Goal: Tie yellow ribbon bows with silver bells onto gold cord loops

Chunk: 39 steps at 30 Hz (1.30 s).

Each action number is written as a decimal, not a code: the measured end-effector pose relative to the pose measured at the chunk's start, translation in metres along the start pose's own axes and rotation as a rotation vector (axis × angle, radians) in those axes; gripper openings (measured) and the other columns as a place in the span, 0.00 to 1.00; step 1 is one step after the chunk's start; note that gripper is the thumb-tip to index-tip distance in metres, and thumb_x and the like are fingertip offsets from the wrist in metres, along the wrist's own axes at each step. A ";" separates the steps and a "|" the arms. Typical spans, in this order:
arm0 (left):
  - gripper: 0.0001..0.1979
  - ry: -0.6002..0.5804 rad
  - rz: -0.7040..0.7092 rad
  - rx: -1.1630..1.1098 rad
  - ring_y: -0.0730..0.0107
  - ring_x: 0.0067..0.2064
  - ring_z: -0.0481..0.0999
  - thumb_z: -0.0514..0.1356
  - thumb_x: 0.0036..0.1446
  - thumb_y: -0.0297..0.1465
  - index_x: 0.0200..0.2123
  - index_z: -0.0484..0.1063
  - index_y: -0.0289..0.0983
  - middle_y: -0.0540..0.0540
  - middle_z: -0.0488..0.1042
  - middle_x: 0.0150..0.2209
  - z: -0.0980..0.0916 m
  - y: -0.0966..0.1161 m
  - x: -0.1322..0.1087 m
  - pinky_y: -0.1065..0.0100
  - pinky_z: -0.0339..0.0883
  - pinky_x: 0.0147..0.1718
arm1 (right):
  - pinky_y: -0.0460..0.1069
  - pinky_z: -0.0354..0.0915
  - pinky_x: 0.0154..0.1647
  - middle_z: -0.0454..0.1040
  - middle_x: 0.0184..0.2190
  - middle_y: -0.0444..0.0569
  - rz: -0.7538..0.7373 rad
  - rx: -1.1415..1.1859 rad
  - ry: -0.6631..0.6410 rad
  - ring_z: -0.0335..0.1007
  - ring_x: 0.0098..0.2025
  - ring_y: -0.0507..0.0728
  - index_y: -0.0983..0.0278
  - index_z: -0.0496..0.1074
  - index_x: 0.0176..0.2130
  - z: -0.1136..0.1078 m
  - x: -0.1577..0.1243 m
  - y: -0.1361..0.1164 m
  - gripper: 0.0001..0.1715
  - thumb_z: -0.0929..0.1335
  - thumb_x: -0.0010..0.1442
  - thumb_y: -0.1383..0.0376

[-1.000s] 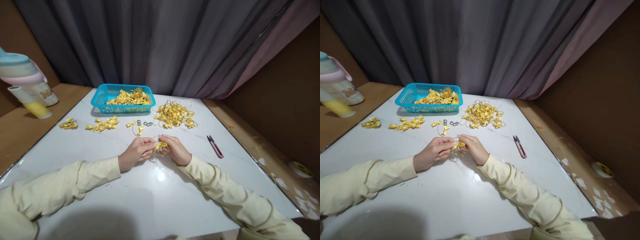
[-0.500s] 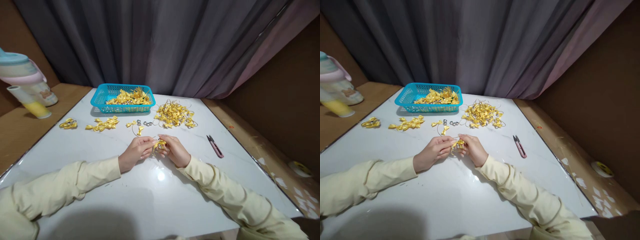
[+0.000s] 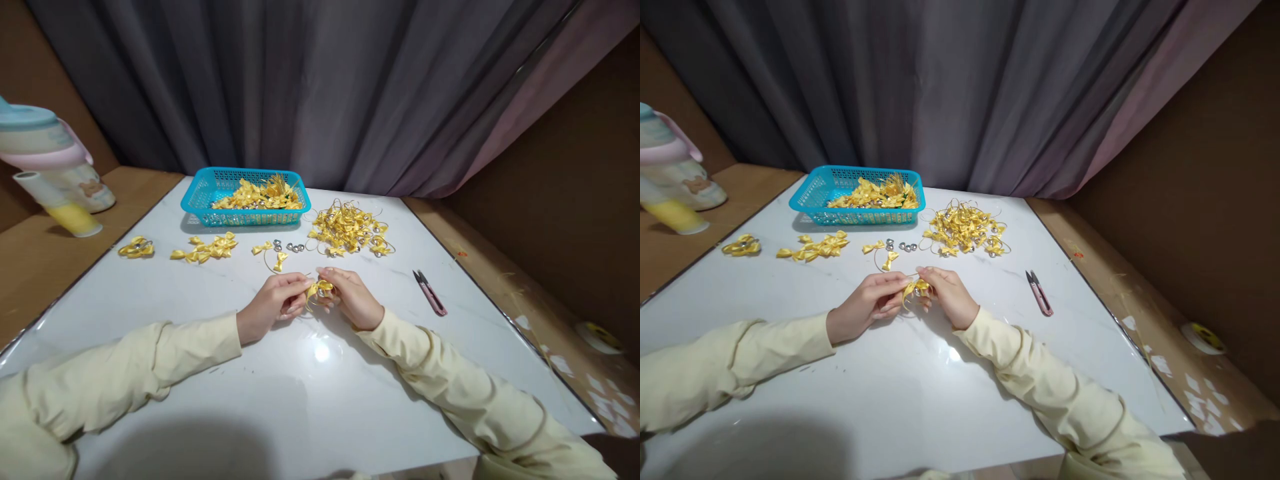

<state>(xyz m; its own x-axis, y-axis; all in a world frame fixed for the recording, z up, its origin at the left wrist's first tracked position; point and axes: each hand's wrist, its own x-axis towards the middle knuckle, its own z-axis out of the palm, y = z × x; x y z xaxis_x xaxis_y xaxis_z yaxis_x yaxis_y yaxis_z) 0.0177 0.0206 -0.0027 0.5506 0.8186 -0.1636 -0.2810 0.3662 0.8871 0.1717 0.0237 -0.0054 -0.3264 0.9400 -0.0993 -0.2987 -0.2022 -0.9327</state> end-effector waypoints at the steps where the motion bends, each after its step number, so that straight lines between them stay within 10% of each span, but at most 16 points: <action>1: 0.12 -0.002 -0.002 -0.007 0.85 0.13 0.52 0.59 0.52 0.33 0.23 0.62 0.34 0.57 0.56 0.12 0.000 0.000 0.000 0.78 0.41 0.13 | 0.44 0.56 0.15 0.59 0.13 0.38 -0.001 -0.014 0.000 0.55 0.16 0.47 0.65 0.62 0.20 0.000 0.000 0.000 0.20 0.69 0.51 0.56; 23: 0.15 0.050 0.113 0.285 0.84 0.15 0.52 0.60 0.51 0.39 0.24 0.64 0.34 0.59 0.54 0.13 0.006 0.000 -0.003 0.77 0.45 0.14 | 0.44 0.55 0.13 0.55 0.12 0.37 0.048 -0.054 0.047 0.51 0.14 0.47 0.65 0.61 0.18 -0.001 0.001 -0.002 0.20 0.70 0.49 0.56; 39: 0.14 -0.032 0.008 0.456 0.81 0.16 0.52 0.55 0.55 0.36 0.22 0.61 0.35 0.58 0.55 0.13 0.008 -0.006 -0.014 0.76 0.45 0.16 | 0.45 0.51 0.16 0.49 0.11 0.37 -0.338 -0.262 0.207 0.48 0.14 0.47 0.62 0.56 0.14 -0.052 0.020 -0.051 0.24 0.68 0.52 0.58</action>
<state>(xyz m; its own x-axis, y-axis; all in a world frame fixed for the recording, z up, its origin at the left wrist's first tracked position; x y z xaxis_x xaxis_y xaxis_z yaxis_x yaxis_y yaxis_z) 0.0181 0.0034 -0.0018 0.5758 0.8039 -0.1492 0.0856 0.1221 0.9888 0.2269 0.0670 0.0226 -0.0559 0.9816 0.1826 -0.1121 0.1756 -0.9781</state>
